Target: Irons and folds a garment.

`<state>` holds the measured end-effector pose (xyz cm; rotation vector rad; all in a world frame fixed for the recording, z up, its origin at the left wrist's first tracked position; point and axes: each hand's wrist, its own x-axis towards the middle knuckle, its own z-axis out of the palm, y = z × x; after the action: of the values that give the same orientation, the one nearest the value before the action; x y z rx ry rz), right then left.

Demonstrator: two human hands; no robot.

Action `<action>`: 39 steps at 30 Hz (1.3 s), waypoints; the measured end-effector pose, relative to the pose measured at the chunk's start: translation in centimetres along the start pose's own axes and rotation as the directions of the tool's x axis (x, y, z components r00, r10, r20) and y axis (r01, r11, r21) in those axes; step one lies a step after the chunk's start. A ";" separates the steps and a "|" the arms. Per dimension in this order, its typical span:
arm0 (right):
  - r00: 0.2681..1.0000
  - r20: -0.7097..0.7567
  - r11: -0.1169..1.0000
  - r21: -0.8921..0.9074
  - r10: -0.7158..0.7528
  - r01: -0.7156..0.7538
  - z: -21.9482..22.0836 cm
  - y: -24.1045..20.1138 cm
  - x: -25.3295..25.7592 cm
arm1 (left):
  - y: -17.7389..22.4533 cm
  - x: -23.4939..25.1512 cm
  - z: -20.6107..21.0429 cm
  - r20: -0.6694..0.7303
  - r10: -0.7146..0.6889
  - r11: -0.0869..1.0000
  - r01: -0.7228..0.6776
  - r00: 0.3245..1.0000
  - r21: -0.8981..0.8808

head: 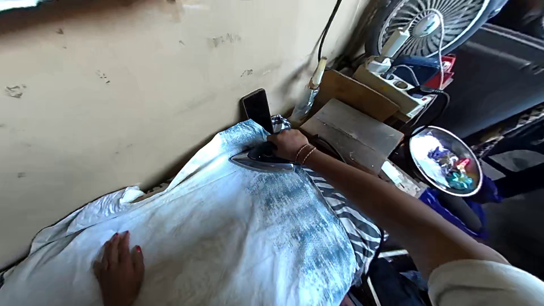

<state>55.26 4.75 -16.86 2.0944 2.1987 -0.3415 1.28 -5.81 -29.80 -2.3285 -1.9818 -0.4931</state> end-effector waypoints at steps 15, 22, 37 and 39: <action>0.963 0.128 0.956 0.144 0.237 -0.255 1.7 0.7 -11.0 | 12.0 12.5 0.7 0.230 0.239 0.941 -0.167 0.944 -0.294; 0.945 0.204 0.966 0.093 -0.254 0.240 5.1 -16.1 -13.7 | 2.6 10.2 -2.7 0.189 0.012 1.000 -0.010 0.982 -0.009; 0.989 0.108 0.992 0.062 0.105 -0.112 5.9 -10.0 -16.0 | 24.5 24.6 -1.0 0.234 0.281 0.930 -0.204 0.931 -0.306; 0.924 0.157 0.929 0.070 0.349 -0.363 3.1 -4.3 -12.2 | 21.8 21.3 -3.8 0.024 0.338 0.879 -0.306 0.941 -0.366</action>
<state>51.45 -7.98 -16.83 2.3801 1.7086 -0.5539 24.40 9.68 -16.77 -2.8712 -1.5854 -0.7948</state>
